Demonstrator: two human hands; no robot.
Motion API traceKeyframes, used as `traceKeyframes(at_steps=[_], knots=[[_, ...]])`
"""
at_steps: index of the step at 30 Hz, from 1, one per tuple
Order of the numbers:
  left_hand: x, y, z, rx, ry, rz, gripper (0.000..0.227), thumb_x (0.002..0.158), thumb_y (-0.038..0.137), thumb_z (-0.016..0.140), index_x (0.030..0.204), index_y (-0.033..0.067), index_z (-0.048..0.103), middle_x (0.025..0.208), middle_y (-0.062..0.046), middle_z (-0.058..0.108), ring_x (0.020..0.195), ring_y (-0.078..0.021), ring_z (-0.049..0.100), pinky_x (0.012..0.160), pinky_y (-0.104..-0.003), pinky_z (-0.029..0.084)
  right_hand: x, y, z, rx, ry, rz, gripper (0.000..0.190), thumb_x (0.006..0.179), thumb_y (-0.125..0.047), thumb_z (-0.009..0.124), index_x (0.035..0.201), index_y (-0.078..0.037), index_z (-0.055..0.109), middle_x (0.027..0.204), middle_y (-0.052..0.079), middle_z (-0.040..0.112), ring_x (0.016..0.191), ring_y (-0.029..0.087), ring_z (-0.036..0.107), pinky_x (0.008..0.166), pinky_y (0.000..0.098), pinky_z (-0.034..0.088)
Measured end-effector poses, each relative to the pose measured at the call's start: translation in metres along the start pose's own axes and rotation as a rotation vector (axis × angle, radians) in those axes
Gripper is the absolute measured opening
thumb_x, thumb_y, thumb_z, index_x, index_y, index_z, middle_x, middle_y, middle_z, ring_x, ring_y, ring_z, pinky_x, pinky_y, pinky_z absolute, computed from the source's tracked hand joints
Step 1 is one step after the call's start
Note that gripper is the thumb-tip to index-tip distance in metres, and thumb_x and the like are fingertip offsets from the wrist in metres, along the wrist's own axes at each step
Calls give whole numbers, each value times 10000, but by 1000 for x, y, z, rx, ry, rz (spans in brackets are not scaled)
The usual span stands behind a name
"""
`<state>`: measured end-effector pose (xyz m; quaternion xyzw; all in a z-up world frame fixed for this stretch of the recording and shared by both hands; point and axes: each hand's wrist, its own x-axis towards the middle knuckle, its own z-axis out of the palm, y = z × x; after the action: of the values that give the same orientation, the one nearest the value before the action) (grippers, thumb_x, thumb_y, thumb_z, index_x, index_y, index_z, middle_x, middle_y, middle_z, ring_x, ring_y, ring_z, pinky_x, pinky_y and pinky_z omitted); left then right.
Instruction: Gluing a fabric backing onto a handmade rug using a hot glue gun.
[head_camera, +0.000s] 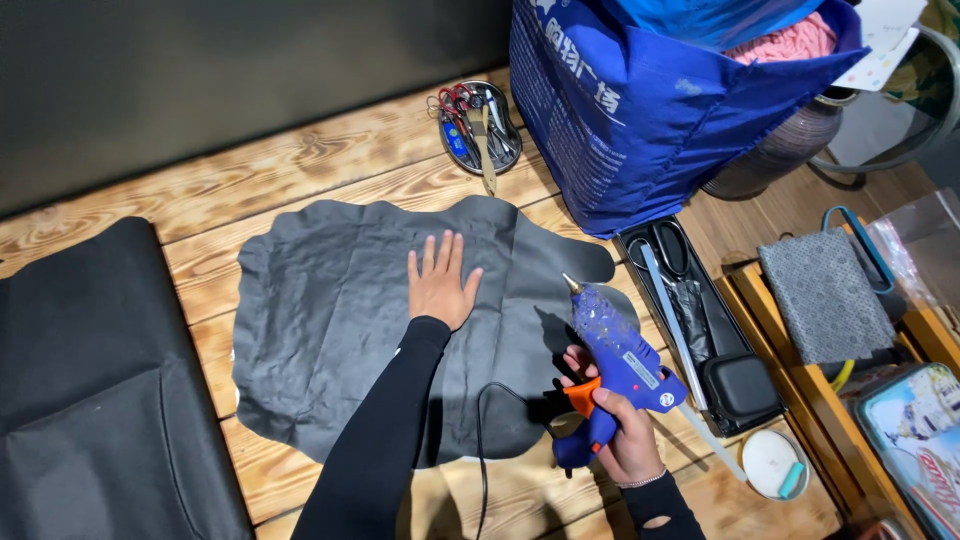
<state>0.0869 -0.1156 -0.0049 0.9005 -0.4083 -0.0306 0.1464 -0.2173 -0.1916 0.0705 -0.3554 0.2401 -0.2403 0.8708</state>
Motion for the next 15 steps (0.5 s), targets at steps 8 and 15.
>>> traceKeyframes(at_steps=[8, 15], knots=[[-24, 34, 41, -124, 38, 318, 712, 1080, 448, 322, 1621, -12, 270, 1694, -193, 276, 1582, -314, 230, 1285, -492, 155, -38, -2, -36, 18, 123, -12, 303, 894, -48, 558, 1174, 67, 574, 1452, 284, 555, 1389, 412, 488, 1170, 536, 365], [-28, 88, -10, 33, -65, 84, 936, 890, 634, 466, 1560, 7, 287, 1649, -170, 294, 1523, -357, 243, 1190, -591, 128, -51, 0, -50, -25, 101, -108, 283, 894, -63, 563, 1149, 57, 573, 1445, 290, 545, 1449, 401, 462, 1177, 569, 366]])
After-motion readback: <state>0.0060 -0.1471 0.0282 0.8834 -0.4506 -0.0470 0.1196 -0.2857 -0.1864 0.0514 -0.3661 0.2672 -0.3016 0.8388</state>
